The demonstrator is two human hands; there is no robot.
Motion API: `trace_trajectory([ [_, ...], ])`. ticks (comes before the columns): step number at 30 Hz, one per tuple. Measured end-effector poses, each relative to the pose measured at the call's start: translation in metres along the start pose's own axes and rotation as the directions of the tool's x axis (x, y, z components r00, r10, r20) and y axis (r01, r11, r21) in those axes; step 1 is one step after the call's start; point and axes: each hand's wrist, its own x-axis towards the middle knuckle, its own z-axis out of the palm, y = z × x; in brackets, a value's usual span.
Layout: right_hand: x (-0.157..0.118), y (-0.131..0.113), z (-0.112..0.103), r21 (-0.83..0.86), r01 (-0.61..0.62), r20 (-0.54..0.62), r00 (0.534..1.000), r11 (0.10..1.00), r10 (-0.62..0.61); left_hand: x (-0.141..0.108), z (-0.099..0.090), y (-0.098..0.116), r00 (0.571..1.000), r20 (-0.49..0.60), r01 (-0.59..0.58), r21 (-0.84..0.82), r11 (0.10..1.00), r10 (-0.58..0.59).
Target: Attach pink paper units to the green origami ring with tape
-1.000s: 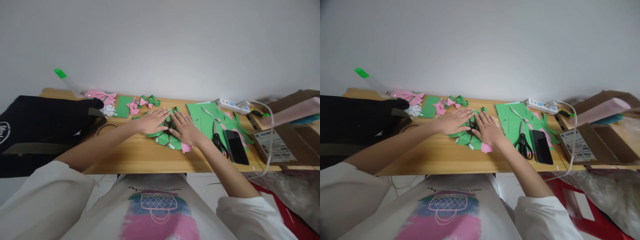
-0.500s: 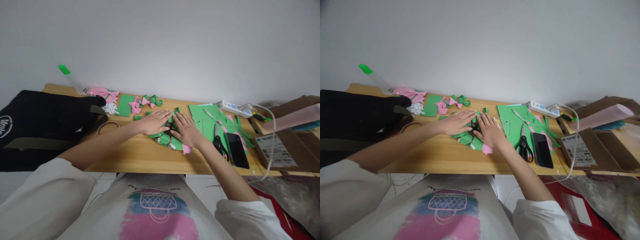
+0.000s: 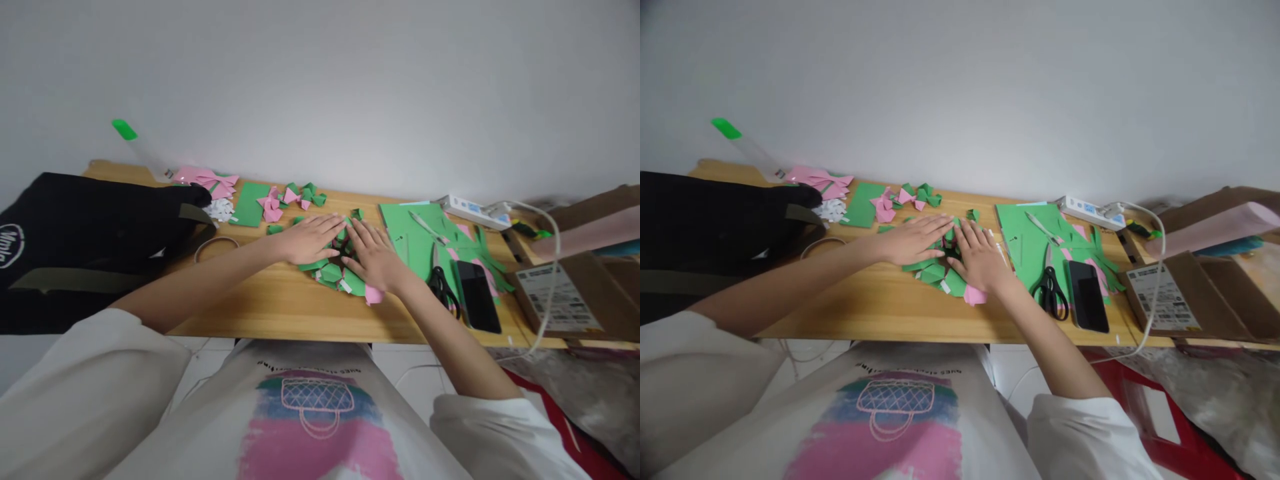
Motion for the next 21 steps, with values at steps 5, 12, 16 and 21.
trace_trajectory([
  [5,0.0,0.002,0.002,0.051,0.014,-0.053,0.999,0.999,-0.011,0.002,0.001,0.0,0.999,-0.044,0.003,-0.066,0.998,-0.006],
  [12,-0.012,-0.001,-0.027,0.165,0.08,-0.311,0.95,0.983,-0.025,-0.013,-0.015,0.005,0.827,-0.517,0.056,-0.314,0.948,-0.22],
  [16,-0.023,-0.028,-0.043,0.279,0.144,-0.114,0.987,0.949,-0.116,-0.04,-0.009,-0.003,0.599,-0.517,0.123,-0.695,0.709,-0.611],
  [21,-0.02,-0.044,-0.038,0.214,0.052,0.074,0.995,0.975,-0.069,-0.074,0.024,0.004,0.609,-0.266,0.186,-0.868,0.46,-0.748],
])
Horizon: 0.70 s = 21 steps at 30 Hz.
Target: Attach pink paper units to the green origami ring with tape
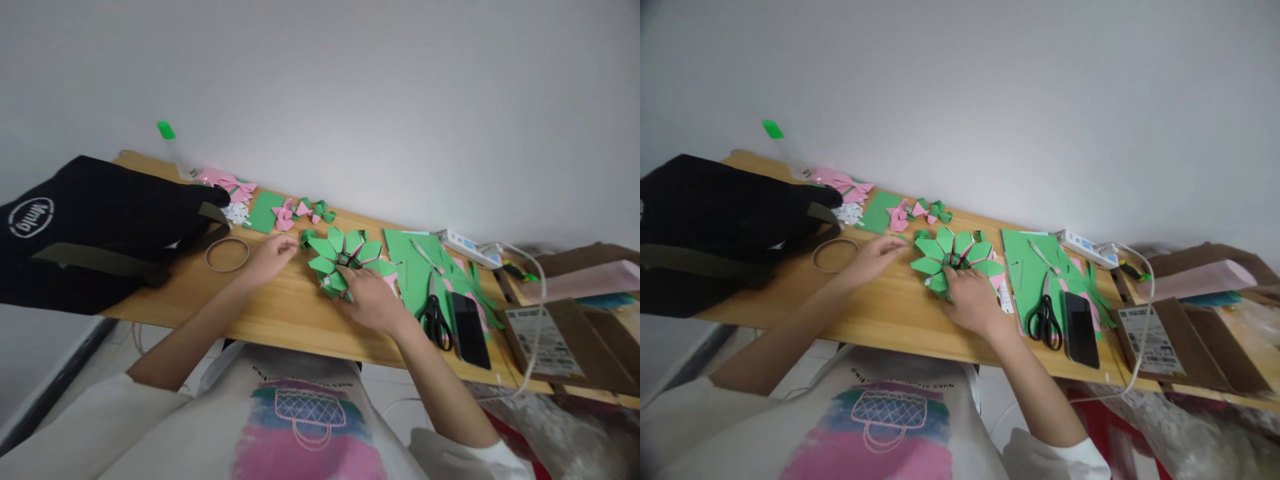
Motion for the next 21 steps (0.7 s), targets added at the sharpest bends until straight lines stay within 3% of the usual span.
trace_trajectory([
  [2,-0.002,0.007,-0.002,0.131,-0.005,-0.07,0.997,0.991,0.014,-0.02,0.006,-0.001,0.995,0.083,0.057,-0.075,0.996,-0.051],
  [3,-0.005,0.012,-0.004,0.286,-0.015,-0.111,0.993,0.958,0.049,-0.03,0.01,0.002,0.991,0.118,0.077,-0.116,0.99,-0.063],
  [4,-0.01,0.015,-0.007,0.484,-0.035,-0.131,0.985,0.875,0.112,-0.038,0.014,0.008,0.987,0.146,0.091,-0.157,0.983,-0.068],
  [6,-0.02,0.019,-0.01,0.783,-0.091,-0.14,0.938,0.615,0.318,-0.051,0.021,0.021,0.982,0.181,0.093,-0.245,0.965,-0.048],
  [8,-0.03,0.017,-0.008,0.921,-0.067,-0.122,0.887,0.384,0.446,-0.058,0.024,0.036,0.98,0.196,0.104,-0.383,0.918,-0.029],
  [10,-0.035,0.01,-0.002,0.962,0.016,-0.154,0.857,0.273,0.492,-0.059,0.022,0.046,0.988,0.149,0.106,-0.482,0.87,-0.038],
  [14,-0.036,-0.007,0.01,0.949,0.136,-0.268,0.822,0.284,0.502,-0.056,0.016,0.056,0.996,0.082,0.065,-0.521,0.851,-0.026],
  [17,-0.035,-0.017,0.014,0.938,0.139,-0.285,0.828,0.316,0.483,-0.057,0.013,0.058,0.998,0.055,0.044,-0.517,0.855,-0.018],
  [21,-0.036,-0.025,0.015,0.946,0.153,-0.276,0.842,0.286,0.463,-0.06,0.009,0.06,1.0,0.029,0.008,-0.498,0.867,0.007],
])
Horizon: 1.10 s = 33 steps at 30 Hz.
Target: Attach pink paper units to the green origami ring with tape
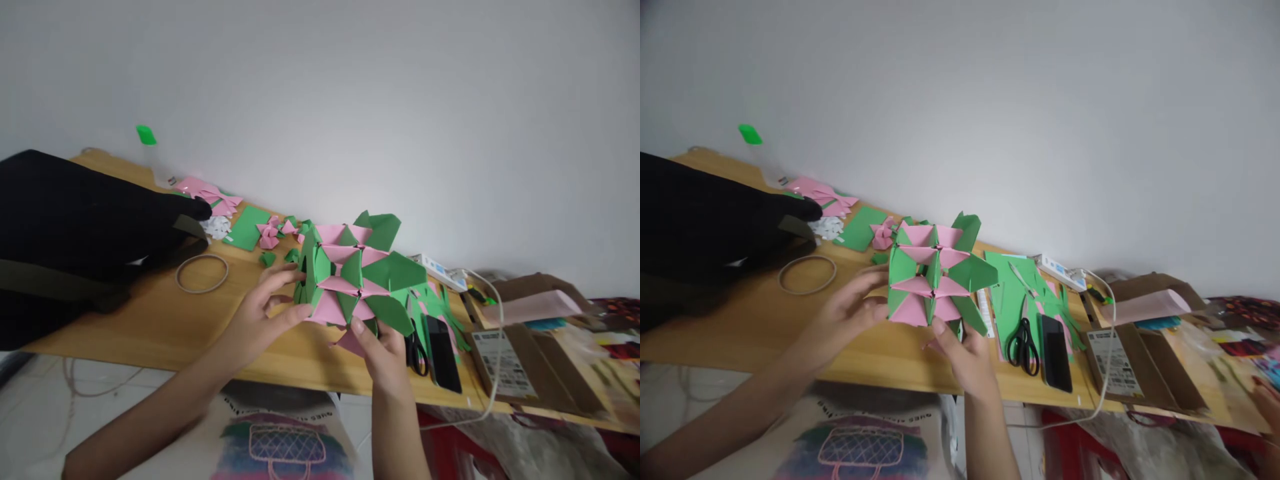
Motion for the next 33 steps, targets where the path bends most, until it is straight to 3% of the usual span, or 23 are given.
trace_trajectory([
  [8,-0.006,0.002,0.0,-0.072,0.067,-0.066,0.995,0.995,-0.072,-0.003,-0.003,0.005,0.999,0.045,-0.015,0.039,0.999,0.013],
  [11,-0.002,-0.007,-0.009,-0.231,0.161,-0.023,0.985,0.96,-0.171,-0.001,-0.001,-0.004,0.993,0.118,-0.008,0.077,0.997,-0.001],
  [13,0.004,-0.014,-0.018,-0.429,0.286,0.079,0.957,0.857,-0.28,0.002,0.0,-0.017,0.992,0.12,0.027,0.156,0.987,-0.046],
  [15,0.014,-0.017,-0.027,-0.631,0.417,0.245,0.907,0.654,-0.342,0.005,-0.002,-0.035,0.993,0.056,0.085,0.26,0.962,-0.103],
  [18,0.027,-0.008,-0.033,-0.771,0.502,0.455,0.865,0.392,-0.211,0.01,-0.01,-0.061,0.991,-0.028,0.133,0.36,0.924,-0.131],
  [20,0.031,0.003,-0.036,-0.792,0.514,0.508,0.854,0.329,-0.112,0.012,-0.019,-0.072,0.992,-0.065,0.125,0.399,0.908,-0.108],
  [22,0.03,0.014,-0.04,-0.796,0.501,0.501,0.86,0.339,-0.093,0.013,-0.03,-0.075,0.993,-0.091,0.108,0.441,0.891,-0.076],
  [25,0.026,0.025,-0.053,-0.778,0.427,0.351,0.904,0.461,-0.246,0.015,-0.046,-0.07,0.994,-0.102,0.087,0.505,0.859,-0.04],
  [27,0.026,0.034,-0.062,-0.742,0.295,0.057,0.922,0.602,-0.382,0.018,-0.055,-0.064,0.994,-0.109,0.084,0.552,0.83,-0.028],
  [28,0.028,0.04,-0.066,-0.689,0.201,-0.148,0.902,0.697,-0.406,0.02,-0.059,-0.061,0.993,-0.116,0.085,0.578,0.812,-0.021],
  [30,0.033,0.053,-0.072,-0.473,0.032,-0.521,0.796,0.881,-0.309,0.027,-0.066,-0.057,0.992,-0.13,0.084,0.635,0.768,-0.001],
  [31,0.036,0.06,-0.074,-0.327,-0.019,-0.638,0.742,0.945,-0.206,0.031,-0.068,-0.055,0.99,-0.137,0.08,0.664,0.744,0.016],
  [33,0.042,0.073,-0.076,-0.056,-0.06,-0.702,0.712,0.997,0.004,0.041,-0.071,-0.053,0.988,-0.143,0.065,0.718,0.693,0.055],
])
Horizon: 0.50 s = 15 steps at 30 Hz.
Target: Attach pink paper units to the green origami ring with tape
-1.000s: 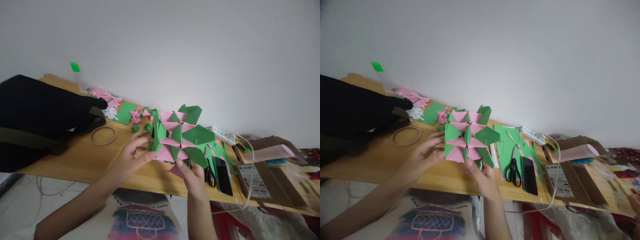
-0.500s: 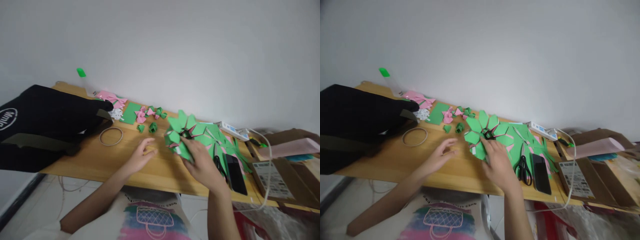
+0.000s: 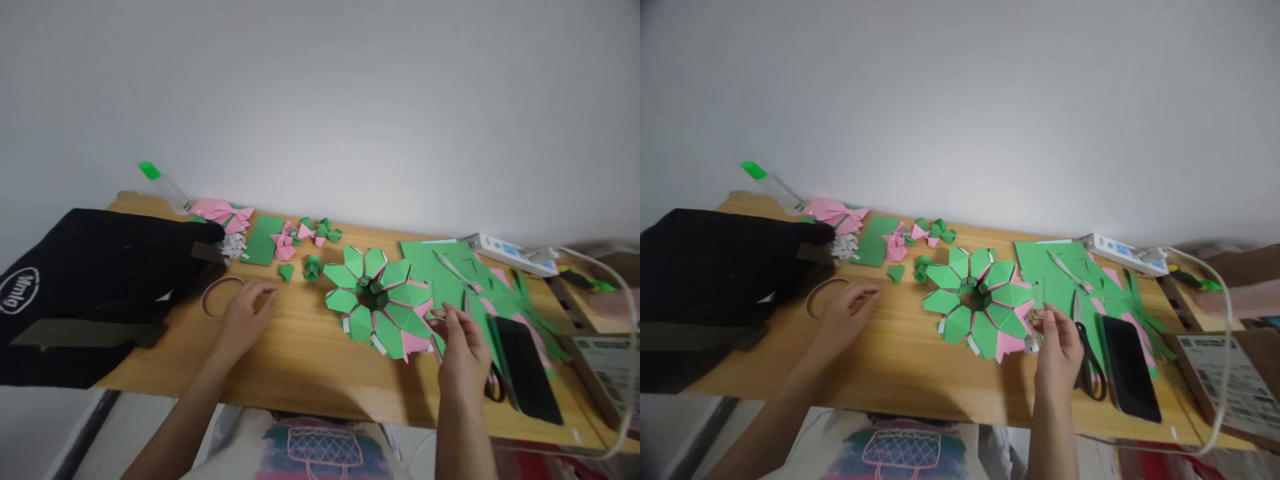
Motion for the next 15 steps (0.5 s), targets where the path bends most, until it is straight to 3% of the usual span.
trace_trajectory([
  [3,0.006,0.014,0.006,0.114,-0.181,0.147,0.976,0.977,0.163,0.012,0.001,0.005,0.999,-0.022,-0.048,0.084,0.995,0.05],
  [7,0.007,0.025,0.011,0.17,-0.248,0.319,0.93,0.954,0.185,0.02,0.007,0.017,0.994,0.008,-0.112,0.148,0.983,0.112],
  [12,0.004,0.033,0.014,0.301,-0.305,0.319,0.925,0.903,0.205,0.021,0.017,0.024,0.985,0.064,-0.169,0.183,0.968,0.16],
  [15,0.002,0.031,0.012,0.328,-0.317,0.365,0.911,0.89,0.19,0.024,0.02,0.018,0.982,0.035,-0.189,0.271,0.944,0.187],
])
